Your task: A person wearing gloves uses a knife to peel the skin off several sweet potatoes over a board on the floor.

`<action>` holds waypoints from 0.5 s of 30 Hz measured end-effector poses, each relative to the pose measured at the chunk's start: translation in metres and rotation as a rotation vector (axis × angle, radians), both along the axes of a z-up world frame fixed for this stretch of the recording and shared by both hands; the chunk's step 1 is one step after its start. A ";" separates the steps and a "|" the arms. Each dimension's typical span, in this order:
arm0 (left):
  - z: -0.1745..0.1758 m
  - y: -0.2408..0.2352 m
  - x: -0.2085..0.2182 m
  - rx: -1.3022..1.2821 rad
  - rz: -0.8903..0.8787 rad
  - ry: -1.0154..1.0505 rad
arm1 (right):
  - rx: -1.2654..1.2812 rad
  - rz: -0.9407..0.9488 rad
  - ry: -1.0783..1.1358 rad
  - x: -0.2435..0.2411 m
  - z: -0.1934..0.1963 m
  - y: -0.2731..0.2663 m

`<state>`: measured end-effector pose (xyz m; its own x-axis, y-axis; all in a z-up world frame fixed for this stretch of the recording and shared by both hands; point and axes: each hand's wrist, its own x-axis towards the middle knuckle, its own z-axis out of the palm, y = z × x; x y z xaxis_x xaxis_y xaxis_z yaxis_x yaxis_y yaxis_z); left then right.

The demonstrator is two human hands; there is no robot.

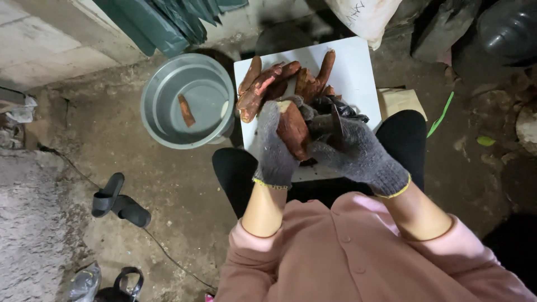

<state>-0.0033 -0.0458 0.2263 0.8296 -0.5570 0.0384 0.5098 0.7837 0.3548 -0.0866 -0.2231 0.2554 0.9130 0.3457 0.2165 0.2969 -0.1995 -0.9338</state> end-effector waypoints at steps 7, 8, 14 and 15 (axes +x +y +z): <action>-0.089 -0.039 -0.059 0.053 0.621 0.202 | -0.359 -0.153 -0.411 -0.014 0.011 0.008; -0.061 -0.043 -0.067 0.084 0.616 0.204 | -0.336 -0.122 -0.386 -0.014 0.011 0.008; -0.064 -0.017 -0.009 0.694 -0.057 -1.012 | -0.285 -0.058 -0.301 -0.015 -0.003 0.004; -0.070 -0.008 0.008 0.823 -0.253 -1.308 | -0.272 -0.046 -0.271 -0.016 -0.007 0.003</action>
<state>0.0044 -0.0542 0.1561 0.3500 -0.9009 0.2568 -0.3997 0.1043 0.9107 -0.1028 -0.2202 0.2484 0.8513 0.3837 0.3580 0.5106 -0.4482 -0.7337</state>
